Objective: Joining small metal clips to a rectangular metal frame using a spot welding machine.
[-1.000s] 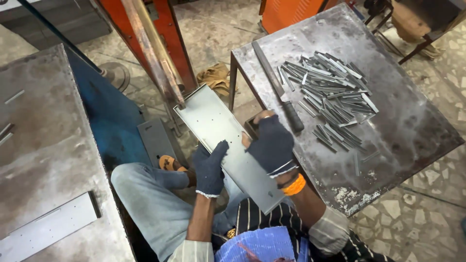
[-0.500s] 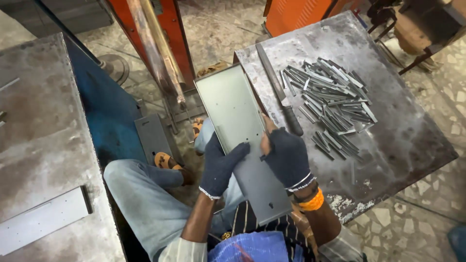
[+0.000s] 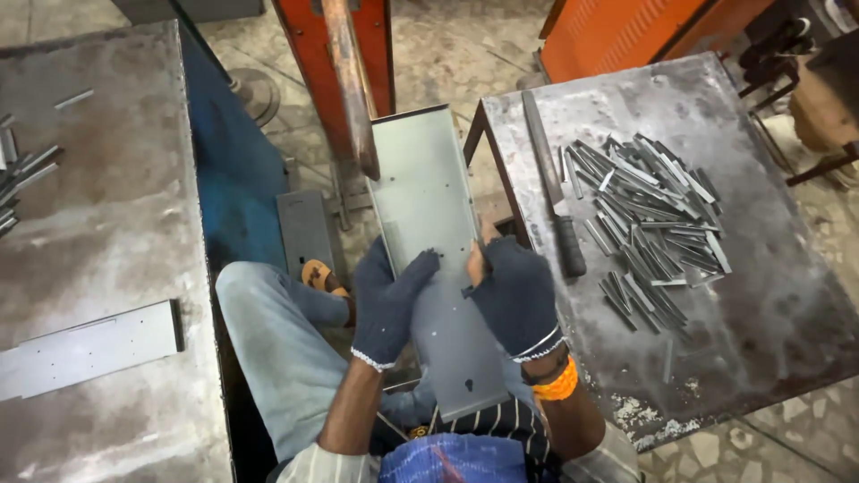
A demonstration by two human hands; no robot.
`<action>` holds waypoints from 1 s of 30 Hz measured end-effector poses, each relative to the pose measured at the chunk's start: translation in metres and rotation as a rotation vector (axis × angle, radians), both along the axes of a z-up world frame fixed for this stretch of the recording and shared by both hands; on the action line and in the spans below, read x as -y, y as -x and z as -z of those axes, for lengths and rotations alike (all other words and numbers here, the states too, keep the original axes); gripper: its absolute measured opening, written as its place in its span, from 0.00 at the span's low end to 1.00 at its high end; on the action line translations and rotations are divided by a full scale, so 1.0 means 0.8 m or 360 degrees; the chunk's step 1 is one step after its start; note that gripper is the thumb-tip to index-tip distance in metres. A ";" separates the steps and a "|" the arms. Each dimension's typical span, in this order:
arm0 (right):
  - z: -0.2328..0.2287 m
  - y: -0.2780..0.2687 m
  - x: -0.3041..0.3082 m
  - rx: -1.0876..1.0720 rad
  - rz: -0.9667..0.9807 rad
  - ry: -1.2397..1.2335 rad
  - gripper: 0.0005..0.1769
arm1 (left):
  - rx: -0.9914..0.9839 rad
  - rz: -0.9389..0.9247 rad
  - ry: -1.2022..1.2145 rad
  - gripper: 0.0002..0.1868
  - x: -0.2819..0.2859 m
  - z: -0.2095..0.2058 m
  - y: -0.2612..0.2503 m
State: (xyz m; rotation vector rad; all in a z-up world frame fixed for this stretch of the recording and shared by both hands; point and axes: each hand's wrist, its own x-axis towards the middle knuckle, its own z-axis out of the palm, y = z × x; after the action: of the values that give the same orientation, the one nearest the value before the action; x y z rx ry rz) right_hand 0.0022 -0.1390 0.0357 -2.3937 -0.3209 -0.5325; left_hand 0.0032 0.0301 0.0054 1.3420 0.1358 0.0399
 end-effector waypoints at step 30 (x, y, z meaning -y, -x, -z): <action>-0.035 -0.041 -0.070 -0.0022 -0.0260 0.0107 0.08 | -0.0010 -0.0364 0.0038 0.16 -0.066 -0.026 -0.009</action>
State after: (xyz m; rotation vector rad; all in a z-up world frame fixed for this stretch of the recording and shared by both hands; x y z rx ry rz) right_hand 0.0349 -0.0830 0.0640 -2.4076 -0.5308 -0.4363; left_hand 0.0105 0.0828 0.0259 1.2974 0.2939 0.2265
